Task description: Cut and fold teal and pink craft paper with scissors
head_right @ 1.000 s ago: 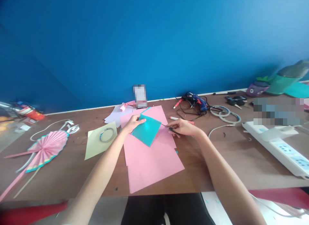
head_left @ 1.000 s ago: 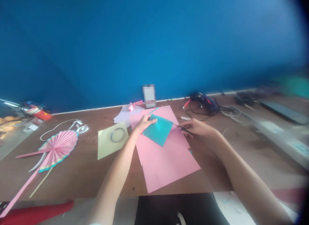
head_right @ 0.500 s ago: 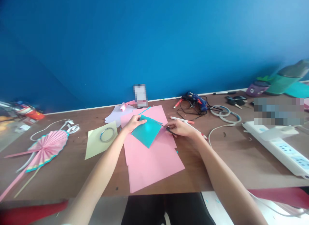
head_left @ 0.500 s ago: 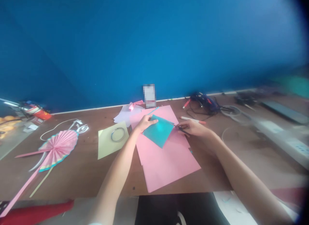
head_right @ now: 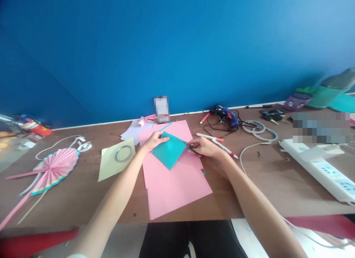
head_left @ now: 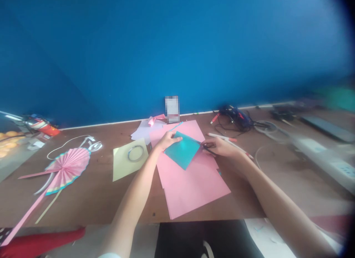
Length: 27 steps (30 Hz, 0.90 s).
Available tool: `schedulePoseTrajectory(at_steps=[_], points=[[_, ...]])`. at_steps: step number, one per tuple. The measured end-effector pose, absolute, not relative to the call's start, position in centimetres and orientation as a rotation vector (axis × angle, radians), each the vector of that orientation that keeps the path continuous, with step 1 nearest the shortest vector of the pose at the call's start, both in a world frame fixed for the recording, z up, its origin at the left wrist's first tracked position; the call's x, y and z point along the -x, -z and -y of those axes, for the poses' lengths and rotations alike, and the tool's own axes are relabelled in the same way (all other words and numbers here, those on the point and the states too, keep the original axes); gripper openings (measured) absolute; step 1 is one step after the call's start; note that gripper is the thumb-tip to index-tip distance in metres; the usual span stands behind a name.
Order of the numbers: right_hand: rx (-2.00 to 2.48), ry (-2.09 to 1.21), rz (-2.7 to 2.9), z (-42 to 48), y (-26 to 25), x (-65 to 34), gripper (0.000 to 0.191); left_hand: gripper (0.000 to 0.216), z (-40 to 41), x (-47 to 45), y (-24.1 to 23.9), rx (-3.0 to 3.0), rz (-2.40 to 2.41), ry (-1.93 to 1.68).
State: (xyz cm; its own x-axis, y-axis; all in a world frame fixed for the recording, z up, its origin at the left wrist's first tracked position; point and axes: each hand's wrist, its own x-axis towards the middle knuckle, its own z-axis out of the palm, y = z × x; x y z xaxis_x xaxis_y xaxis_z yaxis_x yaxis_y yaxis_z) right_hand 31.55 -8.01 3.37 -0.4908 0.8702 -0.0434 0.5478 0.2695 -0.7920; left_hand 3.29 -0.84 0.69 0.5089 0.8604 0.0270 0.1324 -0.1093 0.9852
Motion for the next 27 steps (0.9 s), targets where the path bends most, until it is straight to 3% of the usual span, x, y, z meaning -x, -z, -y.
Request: schedulePoseTrajectory(at_steps=[27], points=[[1.282, -1.111, 2.120, 8.37, -3.41, -31.20, 0.034, 0.039, 1.06, -3.31, -0.82, -1.618, -0.914, -0.792]])
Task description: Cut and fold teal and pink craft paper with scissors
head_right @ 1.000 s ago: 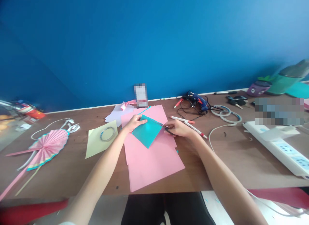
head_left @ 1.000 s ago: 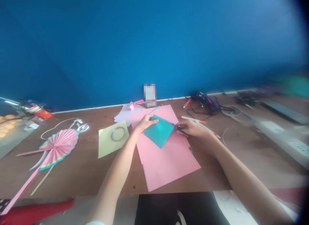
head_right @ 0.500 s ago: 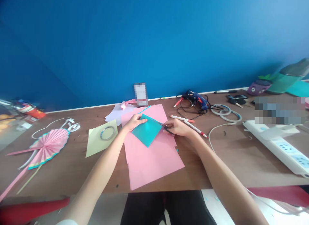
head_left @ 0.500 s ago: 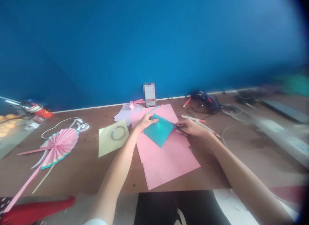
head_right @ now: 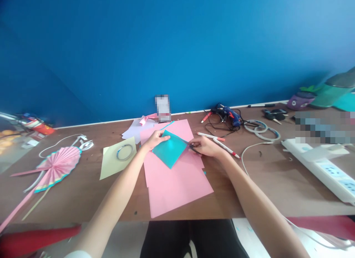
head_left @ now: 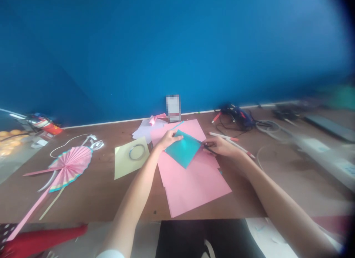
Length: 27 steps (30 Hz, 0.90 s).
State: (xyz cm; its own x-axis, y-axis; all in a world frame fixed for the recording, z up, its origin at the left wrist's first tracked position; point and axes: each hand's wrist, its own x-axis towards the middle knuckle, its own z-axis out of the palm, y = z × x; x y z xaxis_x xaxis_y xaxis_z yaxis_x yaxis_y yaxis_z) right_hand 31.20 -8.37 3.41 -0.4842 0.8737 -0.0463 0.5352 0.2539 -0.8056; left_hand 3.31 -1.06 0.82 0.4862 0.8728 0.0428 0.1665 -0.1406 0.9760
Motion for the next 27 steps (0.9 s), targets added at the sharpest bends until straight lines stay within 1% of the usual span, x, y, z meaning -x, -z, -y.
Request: schedulePoseTrajectory(at_steps=[9, 17, 27], points=[[1.264, -1.123, 2.070, 7.99, -2.33, -31.13, 0.037, 0.039, 0.94, -3.20, -0.64, -1.554, -0.889, -0.785], [1.266, -1.104, 2.066, 8.06, -2.38, -31.19, 0.040, 0.040, 1.13, -3.31, -0.96, -1.550, -0.889, -0.802], [1.265, -1.107, 2.079, 8.13, -2.60, -31.21, 0.036, 0.041, 1.12, -3.21, -0.96, -1.560, -0.879, -0.803]])
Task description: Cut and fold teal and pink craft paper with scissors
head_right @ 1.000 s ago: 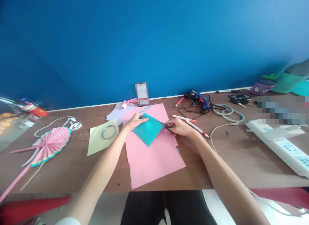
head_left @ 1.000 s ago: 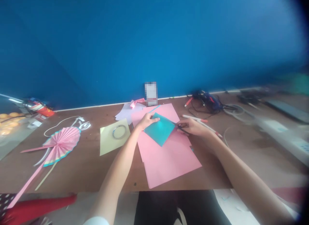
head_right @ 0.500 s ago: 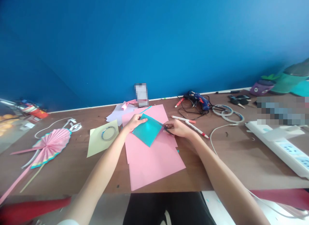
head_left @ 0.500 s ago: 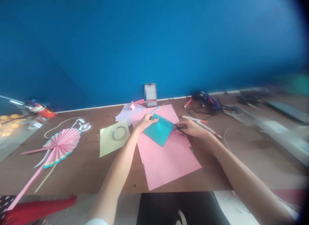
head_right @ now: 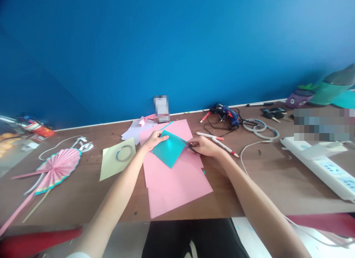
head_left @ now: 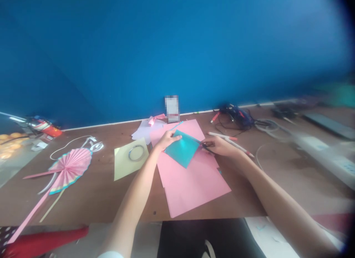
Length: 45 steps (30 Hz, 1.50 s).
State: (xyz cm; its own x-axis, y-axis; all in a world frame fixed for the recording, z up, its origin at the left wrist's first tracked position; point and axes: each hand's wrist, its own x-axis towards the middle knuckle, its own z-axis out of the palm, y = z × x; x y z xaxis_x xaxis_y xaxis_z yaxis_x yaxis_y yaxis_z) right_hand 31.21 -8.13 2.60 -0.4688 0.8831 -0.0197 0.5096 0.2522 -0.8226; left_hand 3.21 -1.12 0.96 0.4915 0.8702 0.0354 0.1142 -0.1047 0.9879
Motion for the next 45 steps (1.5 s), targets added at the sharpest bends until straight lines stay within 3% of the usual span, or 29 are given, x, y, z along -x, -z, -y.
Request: schedulePoseTrajectory(at_steps=[12, 31, 45], points=[[1.236, -1.021, 2.053, 7.9, -1.9, -30.5, 0.041, 0.036, 1.0, -3.3, -0.8, -1.552, -0.872, -0.750], [1.099, -1.250, 1.872, 8.4, -1.4, -27.7, 0.045, 0.037, 1.1, -3.3, -1.0, -1.523, -0.823, -0.695], [1.178, -1.172, 1.884, 8.2, -1.0, -27.7, 0.039, 0.035, 1.1, -3.2, -1.0, -1.582, -0.817, -0.706]])
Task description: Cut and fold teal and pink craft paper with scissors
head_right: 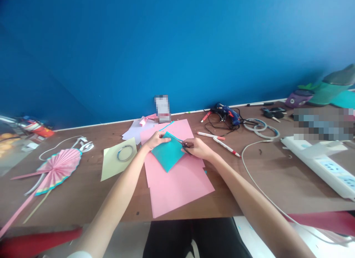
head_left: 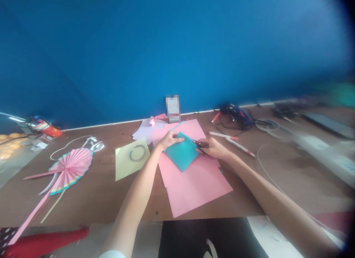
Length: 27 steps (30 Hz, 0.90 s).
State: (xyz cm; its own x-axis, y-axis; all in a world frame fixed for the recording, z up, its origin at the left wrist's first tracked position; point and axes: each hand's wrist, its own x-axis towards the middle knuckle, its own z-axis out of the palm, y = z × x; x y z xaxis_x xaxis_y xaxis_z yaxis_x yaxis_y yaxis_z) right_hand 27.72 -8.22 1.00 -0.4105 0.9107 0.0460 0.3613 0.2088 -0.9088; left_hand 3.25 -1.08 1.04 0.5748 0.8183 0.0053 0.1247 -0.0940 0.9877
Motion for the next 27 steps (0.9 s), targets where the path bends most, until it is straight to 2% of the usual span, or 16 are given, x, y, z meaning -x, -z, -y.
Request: schedulePoseTrajectory(at_steps=[27], points=[[1.163, -1.205, 1.889, 8.22, -1.08, -28.15, 0.043, 0.041, 1.23, -3.29, -1.39, -1.555, -0.816, -0.667]])
